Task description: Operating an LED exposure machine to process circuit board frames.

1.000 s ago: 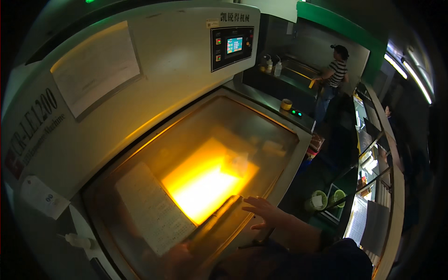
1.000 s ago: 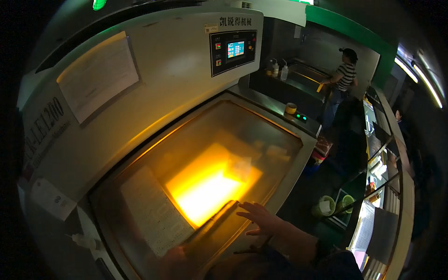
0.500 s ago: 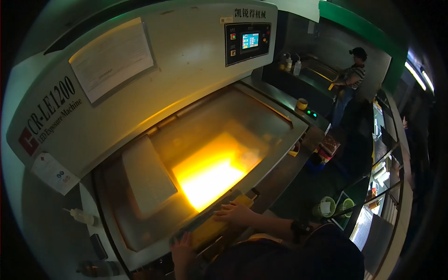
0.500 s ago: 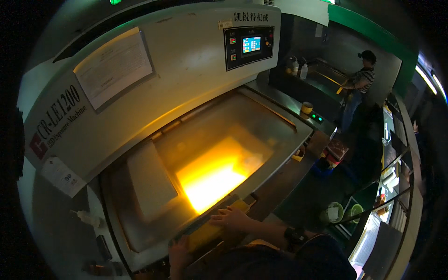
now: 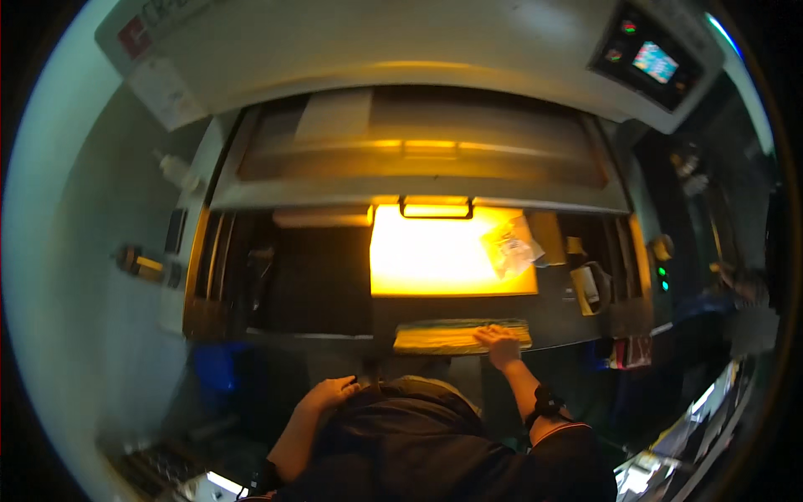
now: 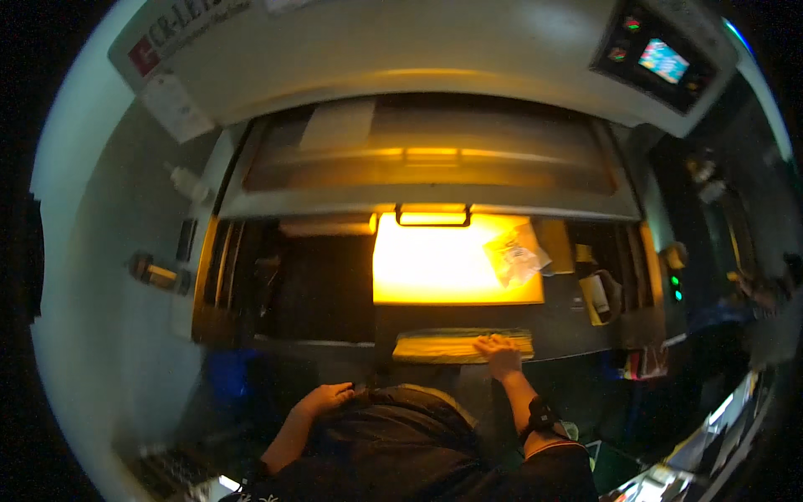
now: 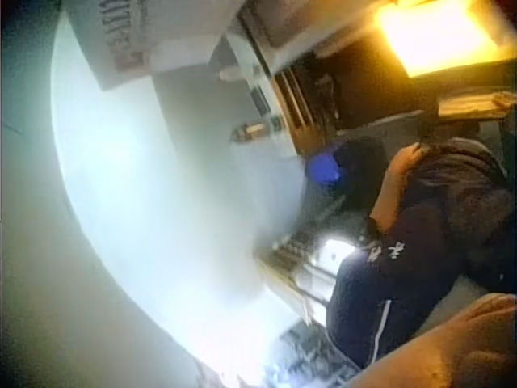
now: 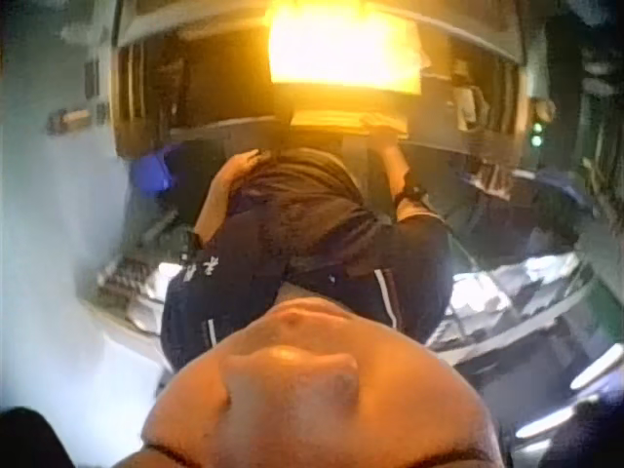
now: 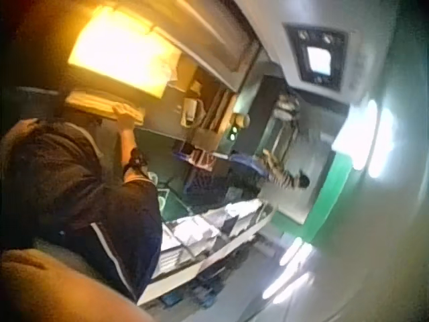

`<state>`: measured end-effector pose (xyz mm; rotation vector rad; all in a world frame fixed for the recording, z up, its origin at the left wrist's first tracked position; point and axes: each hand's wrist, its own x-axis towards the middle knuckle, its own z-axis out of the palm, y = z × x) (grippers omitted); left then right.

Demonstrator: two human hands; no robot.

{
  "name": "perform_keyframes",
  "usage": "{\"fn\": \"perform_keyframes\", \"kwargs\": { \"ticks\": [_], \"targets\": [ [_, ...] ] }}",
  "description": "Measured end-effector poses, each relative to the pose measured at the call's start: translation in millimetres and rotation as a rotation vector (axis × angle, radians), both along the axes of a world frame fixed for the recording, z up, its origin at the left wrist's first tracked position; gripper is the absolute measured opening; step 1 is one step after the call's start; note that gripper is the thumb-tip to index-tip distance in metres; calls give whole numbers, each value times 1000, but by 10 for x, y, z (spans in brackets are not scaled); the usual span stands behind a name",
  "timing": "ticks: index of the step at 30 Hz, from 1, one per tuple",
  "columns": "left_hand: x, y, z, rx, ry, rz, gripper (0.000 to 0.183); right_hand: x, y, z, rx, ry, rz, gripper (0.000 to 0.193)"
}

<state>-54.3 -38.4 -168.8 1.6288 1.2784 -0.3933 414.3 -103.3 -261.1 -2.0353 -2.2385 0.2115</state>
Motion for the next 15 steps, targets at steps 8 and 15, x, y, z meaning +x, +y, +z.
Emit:
{"fn": "perform_keyframes", "kwargs": {
  "ticks": [8, 15],
  "targets": [
    [-106, -1095, 123, -102, -139, 445, 47, 514, 164, -789, 14, -51, -168, 53],
    [-247, -1116, -115, 28, -95, 505, 49, -253, 962, -317, -415, 182, -217, 82]
  ]
}}
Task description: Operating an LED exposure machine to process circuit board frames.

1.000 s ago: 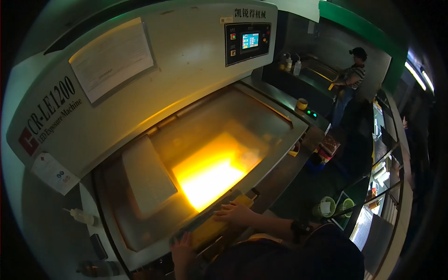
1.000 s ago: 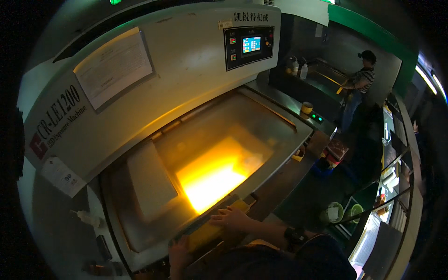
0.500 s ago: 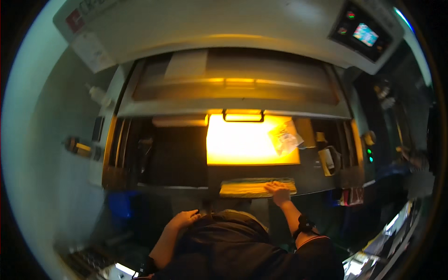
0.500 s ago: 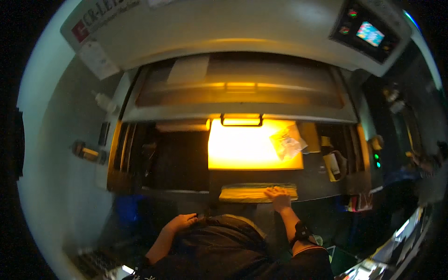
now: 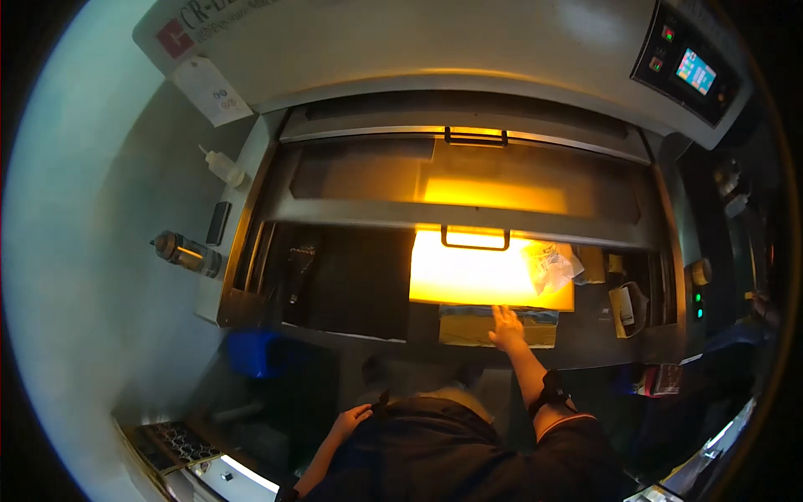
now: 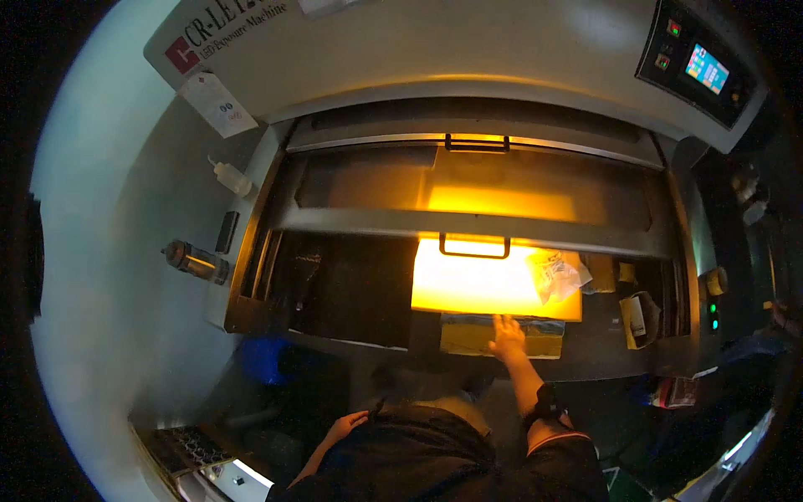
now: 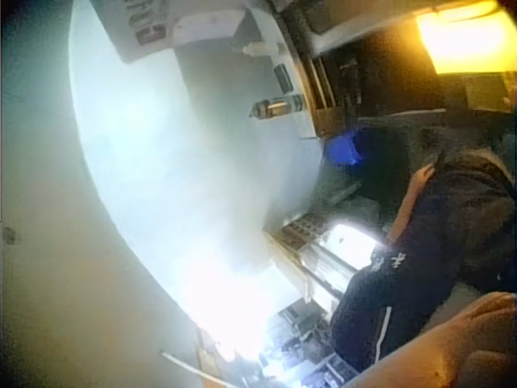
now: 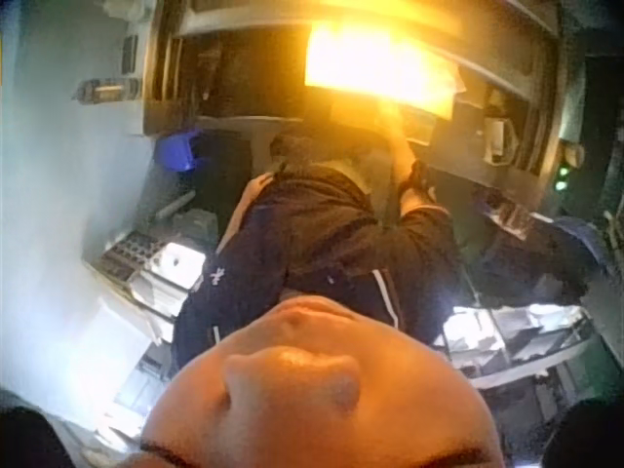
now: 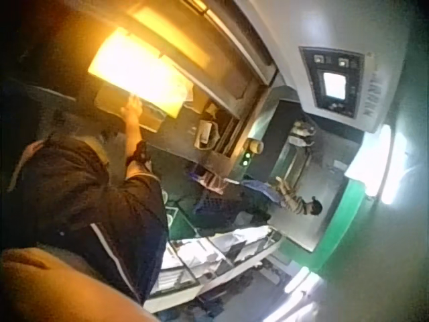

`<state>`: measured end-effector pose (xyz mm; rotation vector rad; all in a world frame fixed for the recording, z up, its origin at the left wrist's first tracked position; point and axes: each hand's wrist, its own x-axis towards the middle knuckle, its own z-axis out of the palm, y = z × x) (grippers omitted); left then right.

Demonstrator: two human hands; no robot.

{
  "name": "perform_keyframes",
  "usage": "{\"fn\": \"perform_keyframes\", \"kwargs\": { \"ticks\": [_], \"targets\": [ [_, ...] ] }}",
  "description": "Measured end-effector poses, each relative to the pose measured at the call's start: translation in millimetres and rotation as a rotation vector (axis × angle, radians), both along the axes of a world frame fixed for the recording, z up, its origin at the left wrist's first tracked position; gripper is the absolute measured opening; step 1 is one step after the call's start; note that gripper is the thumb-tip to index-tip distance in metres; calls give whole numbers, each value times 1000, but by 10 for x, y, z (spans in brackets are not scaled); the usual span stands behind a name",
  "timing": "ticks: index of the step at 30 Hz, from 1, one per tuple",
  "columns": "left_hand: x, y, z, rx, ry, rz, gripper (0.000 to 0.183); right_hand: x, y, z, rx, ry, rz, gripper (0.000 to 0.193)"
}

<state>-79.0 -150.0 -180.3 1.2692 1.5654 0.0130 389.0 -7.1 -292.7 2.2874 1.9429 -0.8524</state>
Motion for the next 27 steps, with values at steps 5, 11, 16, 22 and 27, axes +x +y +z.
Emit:
{"fn": "perform_keyframes", "kwargs": {
  "ticks": [5, 11, 16, 22, 27],
  "targets": [
    [-426, 362, -188, 46, -60, -50, 52, -807, 510, 956, 603, -75, 5, 62],
    [-1396, 857, -213, 153, -202, -107, 56, -1402, 441, 951, -118, -284, -46, 60],
    [-2109, 1191, -153, 161, -200, -263, 57, -1711, -157, 979, -305, -260, -217, 69],
    [-1935, 1795, 392, -36, -745, -325, 63, -2048, -808, 2392, -122, -417, -239, 67],
    [-1185, 2402, 157, 76, -1190, 217, 67, -2389, -538, 4003, 107, -471, -373, 47]
  ]
}}
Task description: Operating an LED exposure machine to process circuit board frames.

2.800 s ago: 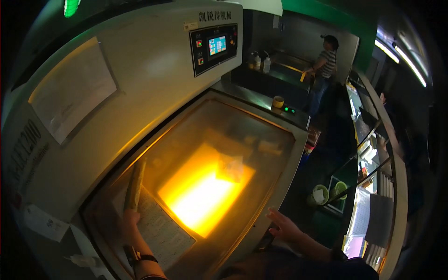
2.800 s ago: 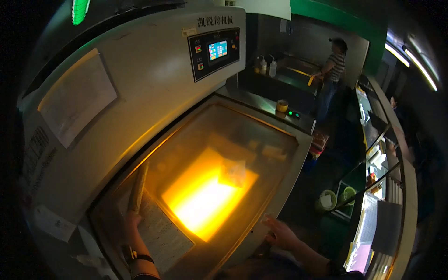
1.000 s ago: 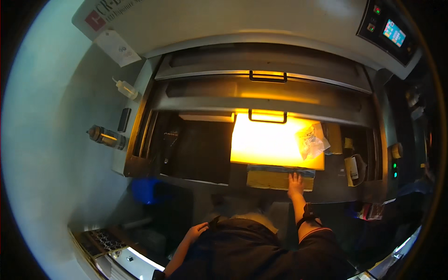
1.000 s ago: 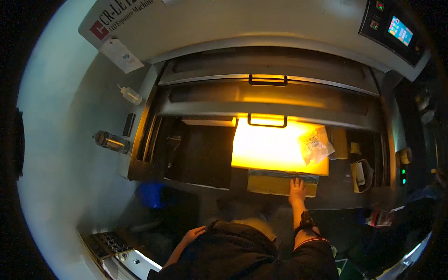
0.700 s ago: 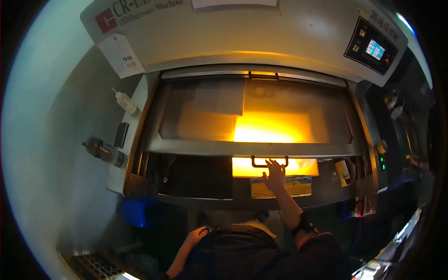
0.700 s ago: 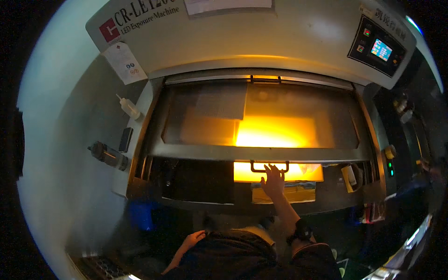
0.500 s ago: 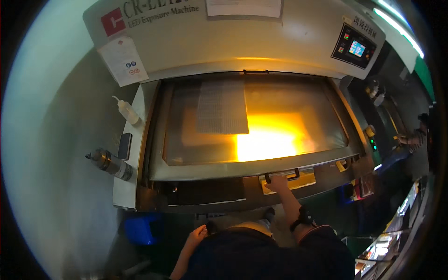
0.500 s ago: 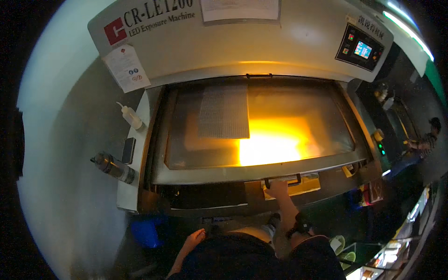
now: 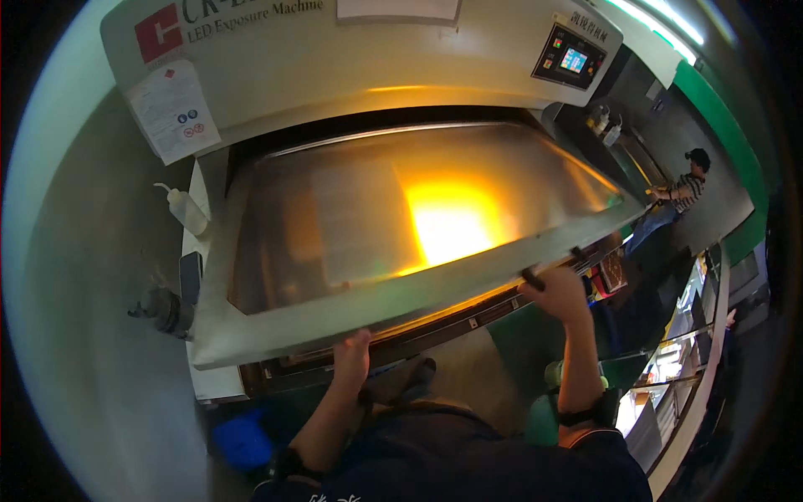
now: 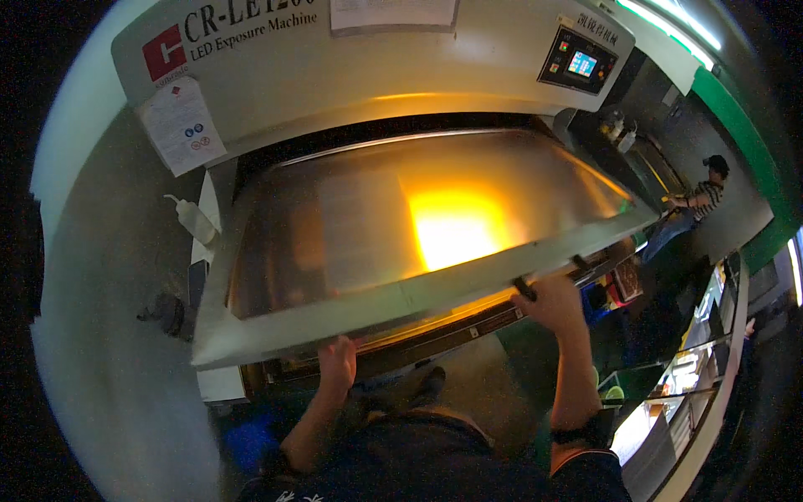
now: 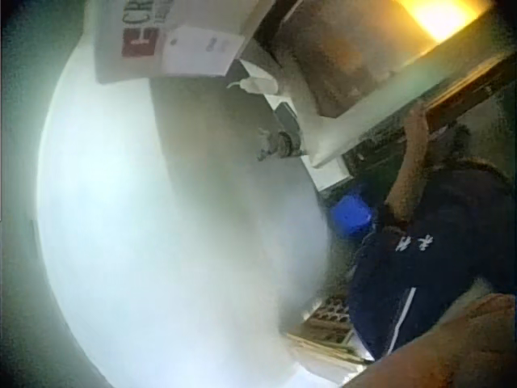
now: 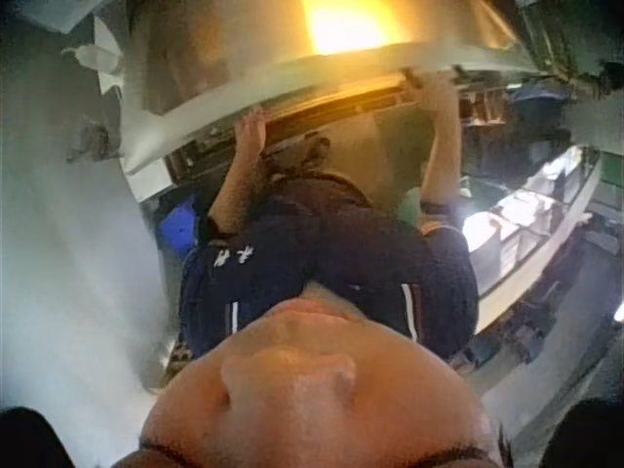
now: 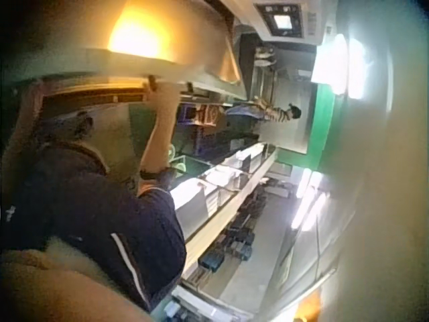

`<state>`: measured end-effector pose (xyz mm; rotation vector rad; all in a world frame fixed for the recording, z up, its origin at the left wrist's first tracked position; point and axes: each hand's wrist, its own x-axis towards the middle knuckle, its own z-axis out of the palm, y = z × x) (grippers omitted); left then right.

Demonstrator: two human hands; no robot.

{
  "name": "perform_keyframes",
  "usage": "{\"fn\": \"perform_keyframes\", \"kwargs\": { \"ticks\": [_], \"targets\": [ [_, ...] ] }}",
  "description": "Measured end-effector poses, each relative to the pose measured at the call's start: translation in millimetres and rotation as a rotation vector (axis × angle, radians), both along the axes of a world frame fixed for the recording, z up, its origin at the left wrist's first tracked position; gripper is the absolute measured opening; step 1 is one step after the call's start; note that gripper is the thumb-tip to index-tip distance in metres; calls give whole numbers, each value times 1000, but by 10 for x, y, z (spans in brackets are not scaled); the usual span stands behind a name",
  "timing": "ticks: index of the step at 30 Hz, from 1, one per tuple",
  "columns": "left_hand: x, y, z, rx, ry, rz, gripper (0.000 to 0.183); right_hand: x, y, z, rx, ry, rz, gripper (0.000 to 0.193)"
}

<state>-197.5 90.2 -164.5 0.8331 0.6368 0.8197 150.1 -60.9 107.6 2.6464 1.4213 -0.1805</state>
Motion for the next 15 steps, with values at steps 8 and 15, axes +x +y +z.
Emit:
{"fn": "perform_keyframes", "kwargs": {
  "ticks": [8, 15],
  "targets": [
    [725, 270, 2197, 260, -325, 394, 62, -269, 159, -863, 1062, 230, 726, 24],
    [833, 544, 2614, 227, -296, 346, 56, 106, 1673, -3224, 358, 427, 277, 56]
  ]
}}
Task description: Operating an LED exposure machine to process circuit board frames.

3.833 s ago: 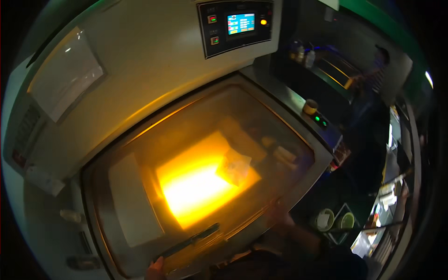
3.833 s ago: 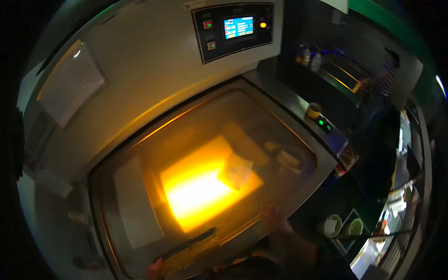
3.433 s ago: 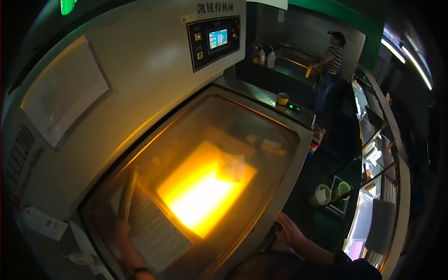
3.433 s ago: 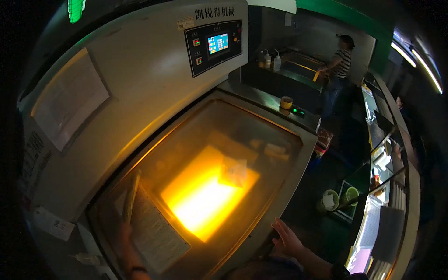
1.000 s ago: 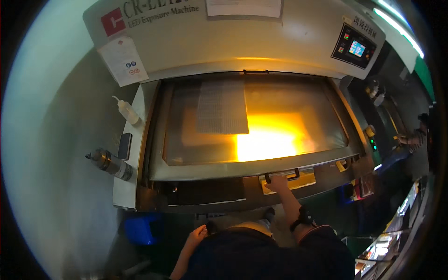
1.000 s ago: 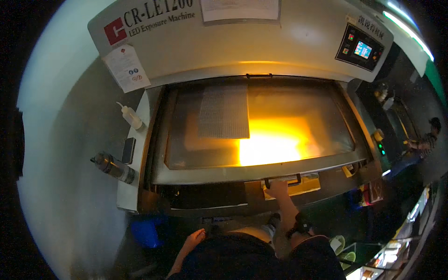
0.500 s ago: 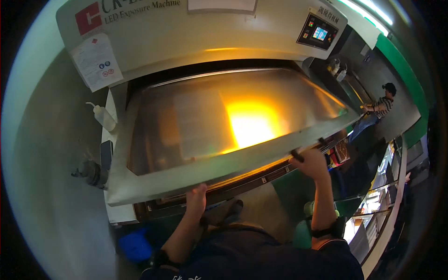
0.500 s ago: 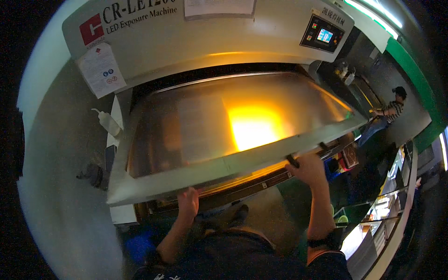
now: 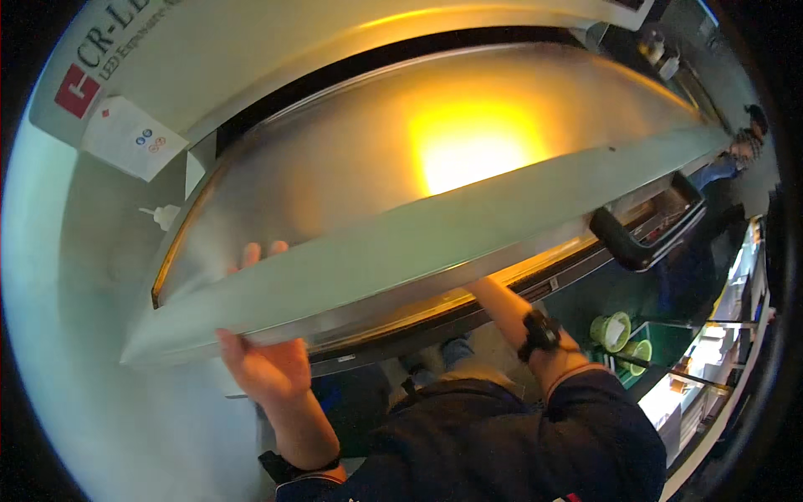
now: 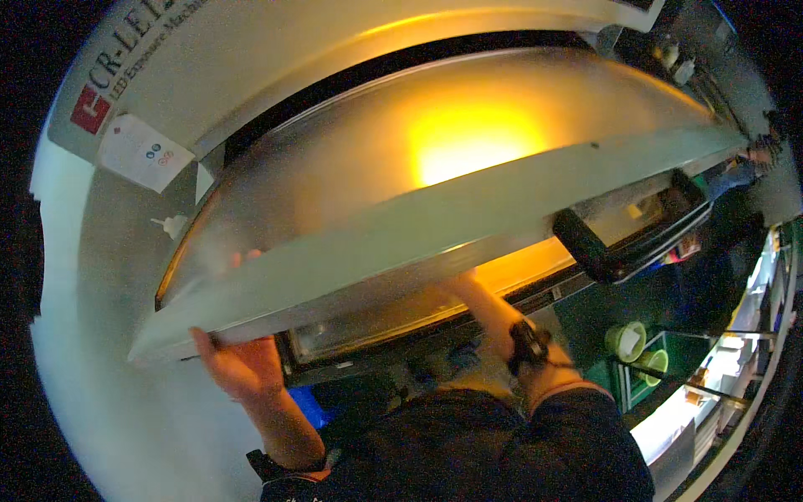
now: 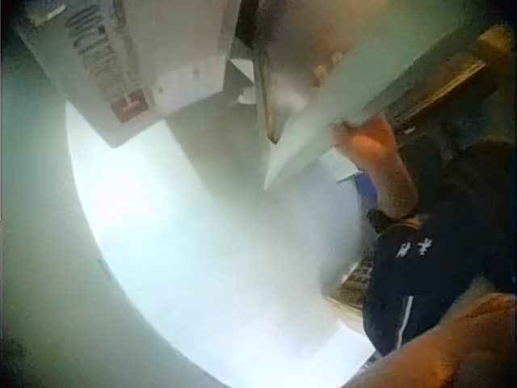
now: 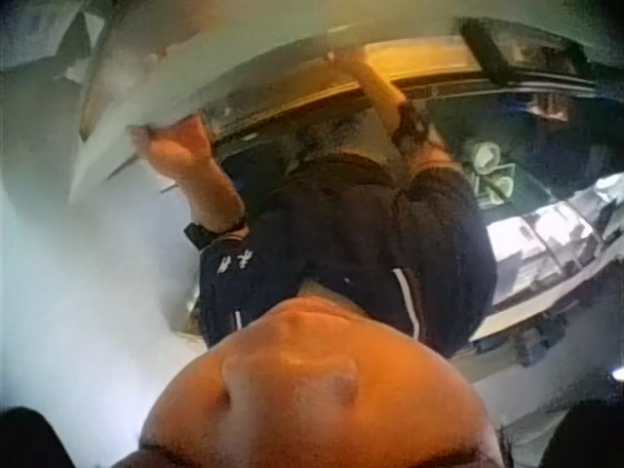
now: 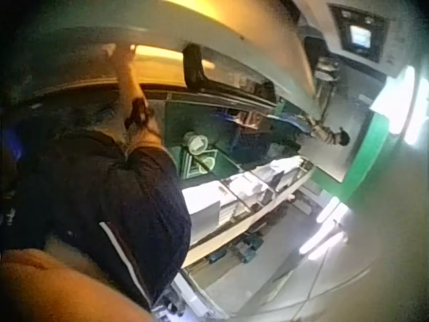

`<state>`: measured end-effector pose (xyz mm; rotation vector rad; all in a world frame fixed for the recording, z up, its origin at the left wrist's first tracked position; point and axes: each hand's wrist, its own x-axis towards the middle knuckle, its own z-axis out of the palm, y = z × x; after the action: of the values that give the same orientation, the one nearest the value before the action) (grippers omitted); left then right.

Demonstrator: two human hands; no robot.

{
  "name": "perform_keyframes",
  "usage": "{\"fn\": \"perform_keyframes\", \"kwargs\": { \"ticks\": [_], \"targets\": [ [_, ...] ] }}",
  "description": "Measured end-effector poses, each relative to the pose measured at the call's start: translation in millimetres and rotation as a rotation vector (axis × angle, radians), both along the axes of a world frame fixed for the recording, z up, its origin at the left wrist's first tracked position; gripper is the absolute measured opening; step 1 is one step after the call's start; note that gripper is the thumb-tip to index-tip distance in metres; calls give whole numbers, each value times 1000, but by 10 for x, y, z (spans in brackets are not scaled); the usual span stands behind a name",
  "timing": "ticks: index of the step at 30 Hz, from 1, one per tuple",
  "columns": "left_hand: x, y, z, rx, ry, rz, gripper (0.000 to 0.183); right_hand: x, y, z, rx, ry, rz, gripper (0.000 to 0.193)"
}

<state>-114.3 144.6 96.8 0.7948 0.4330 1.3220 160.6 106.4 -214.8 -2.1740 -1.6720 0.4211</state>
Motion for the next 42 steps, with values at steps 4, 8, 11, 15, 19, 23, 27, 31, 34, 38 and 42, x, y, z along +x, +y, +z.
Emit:
{"fn": "perform_keyframes", "kwargs": {
  "ticks": [4, 8, 11, 15, 19, 23, 27, 31, 34, 38, 42],
  "targets": [
    [-63, 178, 258, 41, 47, -29, 64, 674, 230, -97, -59, -163, -221, 62],
    [-192, 298, 410, 52, 102, 27, 59, 1167, 215, -11, -108, -224, -387, 68],
    [105, 373, 565, -289, 51, 466, 58, 1297, -8, -82, -137, -251, -478, 72],
    [123, 366, 677, -219, -15, 325, 57, 1103, -20, 249, -332, -141, -537, 80],
    [105, 450, 639, -83, -16, 225, 59, 932, -137, 249, -470, -129, -603, 89],
    [-39, 532, 370, 71, 36, -3, 68, 571, -372, 206, -494, -106, -704, 101],
    [-283, 675, 179, 304, 131, -204, 79, 119, -539, 401, -544, -27, -849, 105],
    [-494, 797, 91, 346, 49, -402, 81, -61, -748, 336, -670, 115, -896, 107],
    [-509, 857, 3, 247, 52, -437, 82, -260, -957, 525, -648, 111, -893, 89],
    [-378, 797, 28, 29, 137, -421, 78, -512, -1809, 499, -430, 458, -760, 67],
    [-323, 465, -120, 211, 289, -447, 72, -1197, -2834, 303, -80, 857, -951, 50]
  ]
}}
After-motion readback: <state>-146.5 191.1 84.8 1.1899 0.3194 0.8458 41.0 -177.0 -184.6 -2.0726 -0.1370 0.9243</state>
